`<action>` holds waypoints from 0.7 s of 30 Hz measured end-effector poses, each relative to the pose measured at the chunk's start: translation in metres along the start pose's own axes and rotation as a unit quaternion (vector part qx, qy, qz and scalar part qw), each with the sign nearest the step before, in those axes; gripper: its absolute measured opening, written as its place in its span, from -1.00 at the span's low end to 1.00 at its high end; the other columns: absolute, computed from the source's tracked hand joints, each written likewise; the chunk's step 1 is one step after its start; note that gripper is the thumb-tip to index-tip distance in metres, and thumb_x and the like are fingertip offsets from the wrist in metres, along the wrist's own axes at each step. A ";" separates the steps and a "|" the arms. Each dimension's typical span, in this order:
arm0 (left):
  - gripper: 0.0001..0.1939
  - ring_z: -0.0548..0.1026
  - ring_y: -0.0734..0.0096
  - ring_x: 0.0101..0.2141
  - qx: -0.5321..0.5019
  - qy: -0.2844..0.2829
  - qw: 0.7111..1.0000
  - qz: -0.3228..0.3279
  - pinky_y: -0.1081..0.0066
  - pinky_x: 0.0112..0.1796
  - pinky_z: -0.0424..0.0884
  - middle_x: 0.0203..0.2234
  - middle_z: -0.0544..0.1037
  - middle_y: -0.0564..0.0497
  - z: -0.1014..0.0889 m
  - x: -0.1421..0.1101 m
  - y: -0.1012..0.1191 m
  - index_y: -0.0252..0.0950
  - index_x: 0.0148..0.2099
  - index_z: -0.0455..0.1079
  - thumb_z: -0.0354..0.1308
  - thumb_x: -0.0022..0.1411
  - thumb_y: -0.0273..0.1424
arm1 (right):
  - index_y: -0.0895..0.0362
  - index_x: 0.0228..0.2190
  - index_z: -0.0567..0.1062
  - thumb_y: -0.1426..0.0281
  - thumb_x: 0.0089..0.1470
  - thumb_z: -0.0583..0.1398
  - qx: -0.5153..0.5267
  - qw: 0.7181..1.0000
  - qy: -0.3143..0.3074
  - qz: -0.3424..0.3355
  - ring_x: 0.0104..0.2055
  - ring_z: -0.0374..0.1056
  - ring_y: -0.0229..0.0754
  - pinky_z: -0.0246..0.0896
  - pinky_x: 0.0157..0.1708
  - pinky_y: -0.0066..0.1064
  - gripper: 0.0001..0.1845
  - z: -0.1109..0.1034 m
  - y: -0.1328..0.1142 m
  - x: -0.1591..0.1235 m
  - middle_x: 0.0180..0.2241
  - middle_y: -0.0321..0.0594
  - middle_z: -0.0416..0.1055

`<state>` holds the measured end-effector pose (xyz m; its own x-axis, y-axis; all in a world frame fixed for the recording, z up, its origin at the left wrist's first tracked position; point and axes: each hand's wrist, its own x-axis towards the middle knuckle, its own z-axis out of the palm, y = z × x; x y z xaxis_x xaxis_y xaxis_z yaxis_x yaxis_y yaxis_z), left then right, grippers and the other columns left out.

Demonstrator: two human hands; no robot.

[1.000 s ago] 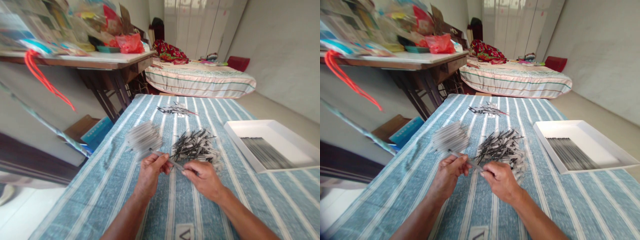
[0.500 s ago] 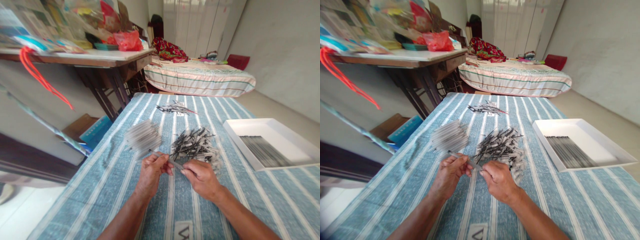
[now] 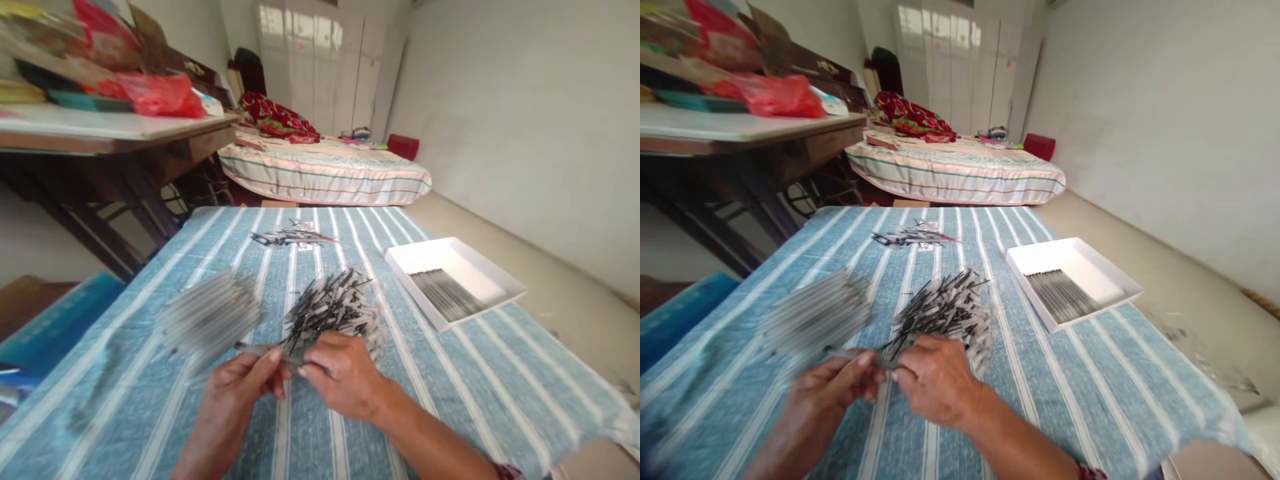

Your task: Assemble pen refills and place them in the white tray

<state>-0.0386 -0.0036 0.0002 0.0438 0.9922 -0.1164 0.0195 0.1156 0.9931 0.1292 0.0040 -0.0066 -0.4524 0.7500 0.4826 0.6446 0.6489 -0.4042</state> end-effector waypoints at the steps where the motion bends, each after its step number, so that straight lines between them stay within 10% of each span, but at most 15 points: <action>1: -0.71 0.36 0.42 -0.60 0.028 -0.005 1.000 0.008 0.46 -0.49 0.28 -0.70 0.45 0.04 0.000 0.000 0.002 -0.31 -0.55 0.46 0.16 0.04 -0.21 | 0.12 -0.59 0.42 0.40 0.08 0.10 -0.002 1.000 0.009 0.019 -0.48 0.26 -0.29 0.10 -0.45 -0.50 -0.76 -0.006 0.005 0.001 -0.58 -0.30 0.34; 6: -0.72 0.36 0.37 -0.56 0.157 0.070 0.985 0.020 0.43 -0.41 0.25 -0.72 0.41 0.11 -0.006 0.002 0.008 -0.26 -0.52 0.45 0.18 -0.02 -0.14 | 0.11 -0.53 0.51 0.36 0.05 0.13 -0.082 0.973 0.069 0.206 -0.47 0.30 -0.28 0.10 -0.45 -0.49 -0.79 -0.064 0.064 -0.007 -0.53 -0.27 0.41; 12: -0.72 0.34 0.37 -0.59 0.213 0.133 0.968 0.018 0.47 -0.50 0.20 -0.76 0.38 0.14 -0.004 0.004 0.003 -0.23 -0.51 0.44 0.18 -0.08 -0.11 | 0.02 -0.43 0.58 0.22 0.00 0.10 -0.281 0.823 0.004 0.493 -0.32 0.39 -0.11 0.03 -0.50 -0.44 -0.73 -0.137 0.162 -0.053 -0.38 -0.17 0.52; 21: -0.80 0.42 0.30 -0.56 0.265 0.147 0.953 0.027 0.46 -0.44 0.25 -0.70 0.46 0.18 -0.005 0.005 0.000 -0.17 -0.46 0.46 0.17 -0.08 -0.16 | 0.06 -0.43 0.59 0.25 -0.03 0.11 -0.250 0.813 -0.059 0.523 -0.34 0.39 -0.12 0.08 -0.50 -0.45 -0.73 -0.154 0.201 -0.089 -0.42 -0.17 0.52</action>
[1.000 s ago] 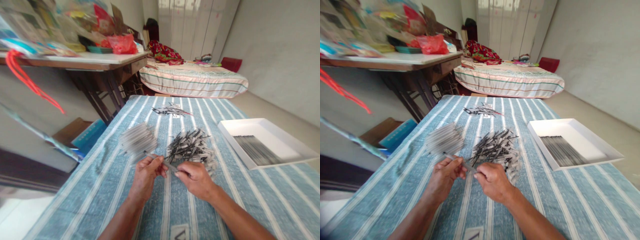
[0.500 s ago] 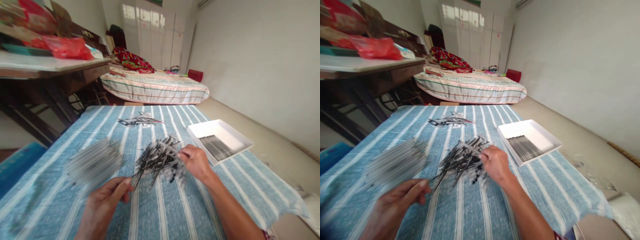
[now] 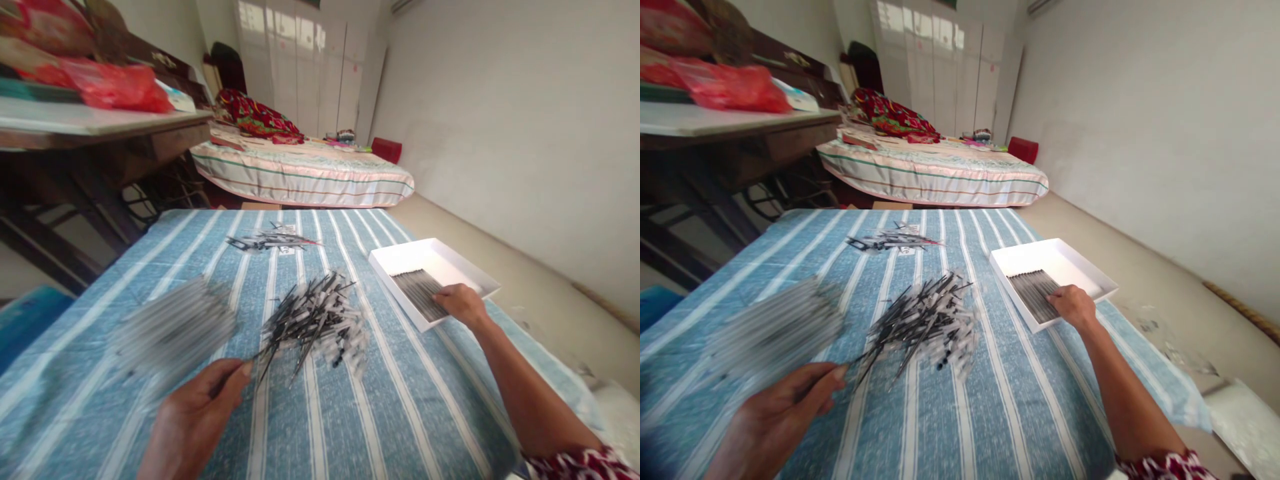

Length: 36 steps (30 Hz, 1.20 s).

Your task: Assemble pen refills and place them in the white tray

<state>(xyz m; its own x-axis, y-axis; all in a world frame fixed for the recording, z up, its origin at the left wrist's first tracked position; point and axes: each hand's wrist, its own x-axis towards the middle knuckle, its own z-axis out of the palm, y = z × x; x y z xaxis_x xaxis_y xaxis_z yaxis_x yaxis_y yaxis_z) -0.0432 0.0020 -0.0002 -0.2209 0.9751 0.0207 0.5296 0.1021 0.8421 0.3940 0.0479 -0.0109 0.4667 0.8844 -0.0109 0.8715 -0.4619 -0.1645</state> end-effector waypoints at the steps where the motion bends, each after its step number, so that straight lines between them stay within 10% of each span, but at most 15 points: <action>1: -0.80 0.42 0.30 -0.56 0.006 0.000 1.000 0.004 0.46 -0.44 0.24 -0.71 0.45 0.19 0.000 0.000 0.000 -0.16 -0.47 0.45 0.17 -0.08 -0.16 | 0.06 -0.43 0.59 0.25 -0.03 0.12 0.002 1.000 -0.006 -0.004 -0.35 0.39 -0.12 0.07 -0.50 -0.45 -0.73 0.000 0.000 0.001 -0.42 -0.17 0.51; 28: -0.80 0.49 0.25 -0.46 0.096 0.045 0.993 0.049 0.45 -0.39 0.30 -0.54 0.56 0.04 -0.031 0.013 -0.008 -0.26 -0.41 0.46 0.11 -0.03 -0.26 | 0.08 -0.41 0.59 0.22 0.00 0.10 -0.048 0.998 -0.019 -0.044 -0.38 0.38 -0.07 0.09 -0.46 -0.39 -0.70 -0.003 0.008 -0.003 -0.38 -0.12 0.51; 36: -0.74 0.48 0.31 -0.34 0.303 -0.001 0.948 0.101 0.44 -0.31 0.33 -0.34 0.53 -0.05 -0.026 0.015 -0.026 -0.31 -0.25 0.46 -0.03 0.12 -0.38 | 0.09 -0.40 0.58 0.18 -0.04 0.13 0.066 0.987 0.069 -0.130 -0.42 0.39 -0.08 0.15 -0.46 -0.37 -0.69 -0.004 -0.037 -0.042 -0.42 -0.14 0.53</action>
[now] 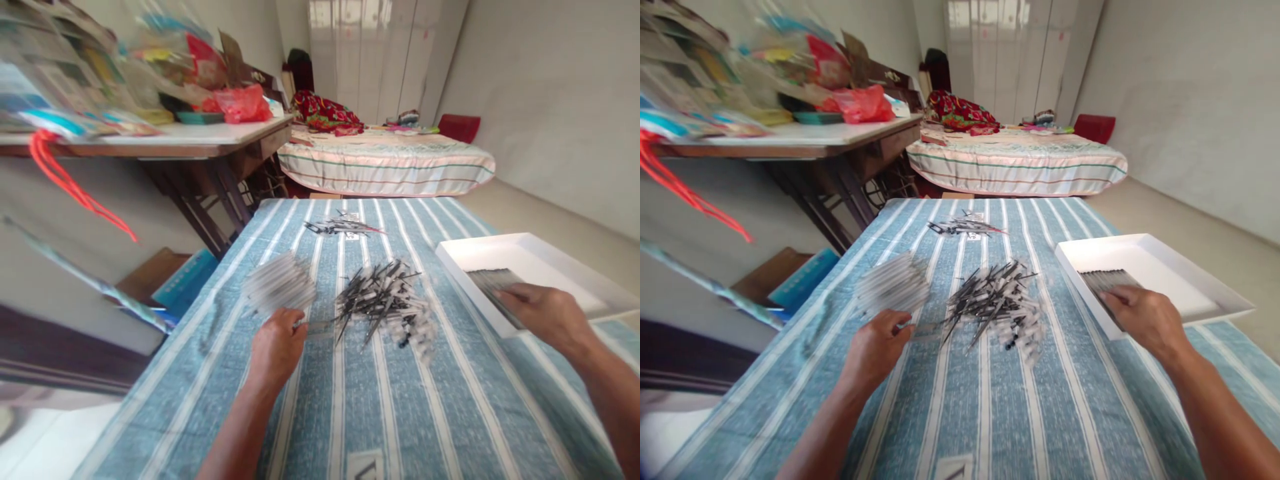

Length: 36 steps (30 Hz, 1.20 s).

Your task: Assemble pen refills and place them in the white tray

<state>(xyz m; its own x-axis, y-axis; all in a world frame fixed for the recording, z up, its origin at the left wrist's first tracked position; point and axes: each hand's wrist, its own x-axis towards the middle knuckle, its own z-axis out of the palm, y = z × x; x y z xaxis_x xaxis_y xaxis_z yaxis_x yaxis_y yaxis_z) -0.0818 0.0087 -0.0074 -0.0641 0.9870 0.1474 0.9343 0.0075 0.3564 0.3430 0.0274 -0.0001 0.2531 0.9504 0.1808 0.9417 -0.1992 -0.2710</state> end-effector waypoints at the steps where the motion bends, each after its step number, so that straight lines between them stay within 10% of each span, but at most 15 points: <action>1: -0.73 0.47 0.30 -0.30 0.024 -0.012 0.999 0.020 0.42 -0.29 0.32 -0.32 0.52 -0.07 0.001 -0.001 0.002 -0.32 -0.22 0.46 -0.04 0.13 -0.41 | 0.08 -0.41 0.58 0.17 -0.03 0.12 0.029 0.999 -0.003 -0.025 -0.44 0.39 -0.11 0.15 -0.46 -0.39 -0.68 0.003 -0.012 -0.004 -0.44 -0.18 0.53; 15: -0.72 0.41 0.17 -0.23 0.137 -0.129 0.981 0.048 0.33 -0.28 0.29 -0.35 0.48 -0.11 -0.001 0.008 0.006 -0.25 -0.35 0.49 -0.06 0.17 -0.39 | 0.12 -0.63 0.44 0.28 0.06 0.05 0.163 0.951 -0.121 -0.233 -0.56 0.25 -0.29 0.01 -0.52 -0.50 -0.67 0.044 -0.140 -0.035 -0.64 -0.34 0.34; 36: -0.84 0.42 0.25 -0.25 0.109 -0.129 0.982 0.084 0.37 -0.23 0.29 -0.34 0.47 -0.10 0.000 0.015 0.011 -0.33 -0.35 0.41 0.00 0.15 -0.50 | 0.08 -0.52 0.50 0.30 0.00 0.11 0.178 0.952 -0.142 -0.204 -0.52 0.32 -0.25 0.07 -0.50 -0.48 -0.79 0.063 -0.156 -0.034 -0.59 -0.34 0.42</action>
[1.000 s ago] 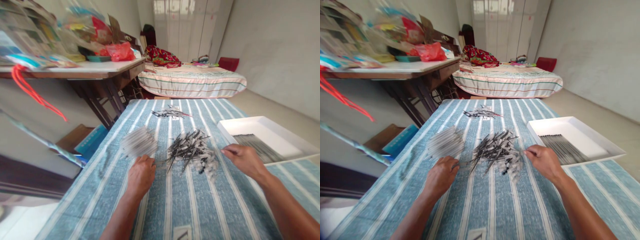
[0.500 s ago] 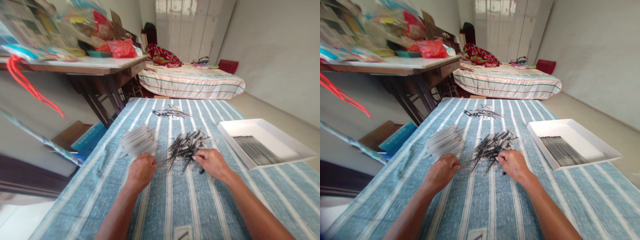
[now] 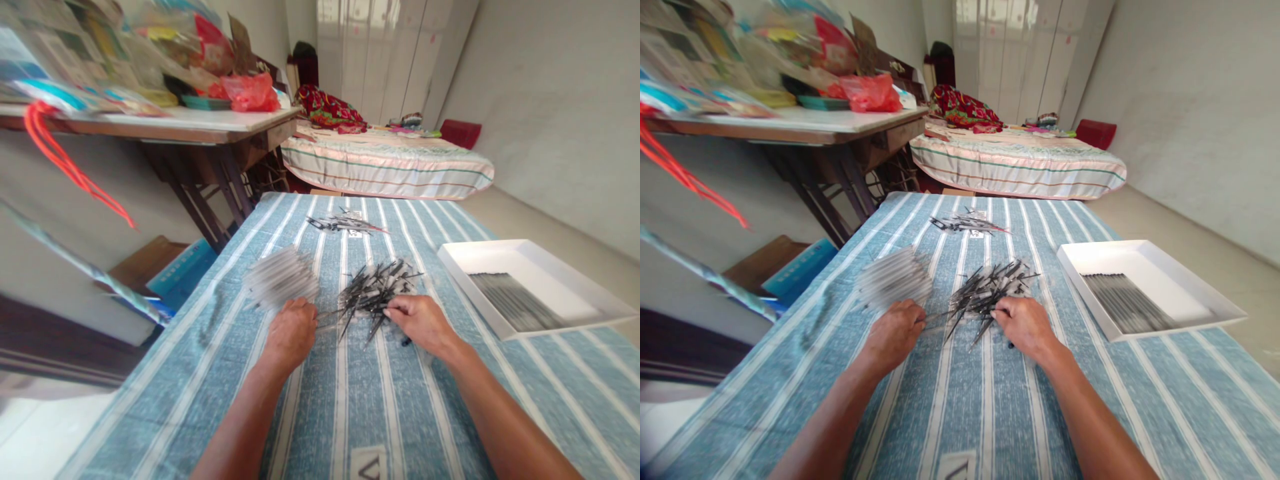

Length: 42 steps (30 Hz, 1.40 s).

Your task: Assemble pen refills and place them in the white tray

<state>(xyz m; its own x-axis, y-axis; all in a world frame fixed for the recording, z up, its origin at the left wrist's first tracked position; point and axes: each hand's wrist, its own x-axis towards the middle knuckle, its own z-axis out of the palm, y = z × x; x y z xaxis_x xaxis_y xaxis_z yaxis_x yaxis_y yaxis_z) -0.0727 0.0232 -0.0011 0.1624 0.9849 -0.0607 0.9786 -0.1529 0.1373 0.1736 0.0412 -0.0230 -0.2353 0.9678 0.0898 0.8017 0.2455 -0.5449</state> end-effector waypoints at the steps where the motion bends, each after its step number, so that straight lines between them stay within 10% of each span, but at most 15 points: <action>1: -0.85 0.42 0.26 -0.25 -0.001 0.006 1.000 -0.002 0.37 -0.23 0.29 -0.33 0.47 -0.11 -0.001 0.000 0.001 -0.34 -0.33 0.39 -0.01 0.15 -0.51 | 0.09 -0.51 0.50 0.30 0.00 0.11 0.002 1.000 0.004 0.001 -0.51 0.33 -0.25 0.08 -0.49 -0.48 -0.79 -0.001 0.002 0.000 -0.59 -0.34 0.42; 15: -0.63 0.50 0.27 -0.32 -0.249 0.120 0.957 -0.093 0.41 -0.30 0.37 -0.34 0.54 -0.05 0.003 -0.005 -0.009 -0.33 -0.02 0.31 -0.09 0.13 -0.39 | 0.15 -0.54 0.49 0.34 -0.05 0.10 0.043 0.995 -0.084 0.012 -0.58 0.19 -0.32 0.01 -0.56 -0.53 -0.80 -0.027 0.025 -0.016 -0.64 -0.38 0.33; 20: -0.66 0.51 0.29 -0.40 -0.297 0.094 0.944 -0.109 0.43 -0.32 0.36 -0.43 0.55 -0.01 0.000 -0.009 -0.006 -0.33 -0.15 0.44 -0.04 0.09 -0.34 | 0.13 -0.48 0.51 0.39 -0.09 0.13 0.002 0.991 -0.135 -0.011 -0.58 0.18 -0.32 -0.03 -0.58 -0.54 -0.85 -0.028 0.023 -0.023 -0.64 -0.38 0.33; 31: -0.53 0.27 0.54 -0.63 -0.566 -0.022 0.819 -0.089 0.51 -0.60 0.18 -0.57 0.44 0.08 0.007 -0.018 0.025 -0.33 0.01 0.37 0.05 0.05 -0.28 | 0.05 -0.40 0.52 0.40 0.02 0.09 -0.137 0.988 -0.059 -0.037 -0.46 0.36 -0.23 0.03 -0.48 -0.50 -0.81 -0.021 -0.004 -0.005 -0.52 -0.31 0.47; 42: -0.62 0.22 0.58 -0.67 -0.603 -0.077 0.789 -0.085 0.54 -0.63 0.11 -0.64 0.40 0.12 0.007 -0.024 0.034 -0.31 -0.08 0.42 0.03 0.02 -0.41 | 0.10 -0.43 0.54 0.47 0.06 0.04 -0.309 0.942 -0.082 -0.104 -0.48 0.40 -0.10 0.02 -0.51 -0.42 -0.74 -0.003 -0.014 0.013 -0.54 -0.12 0.50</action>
<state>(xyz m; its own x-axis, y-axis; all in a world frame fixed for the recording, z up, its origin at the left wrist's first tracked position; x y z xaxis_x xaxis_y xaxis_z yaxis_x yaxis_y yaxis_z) -0.0420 -0.0059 -0.0021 0.1461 0.9471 -0.2858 0.1707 0.2604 0.9503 0.1611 0.0502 -0.0123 -0.4639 0.8857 -0.0169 0.8836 0.4640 0.0635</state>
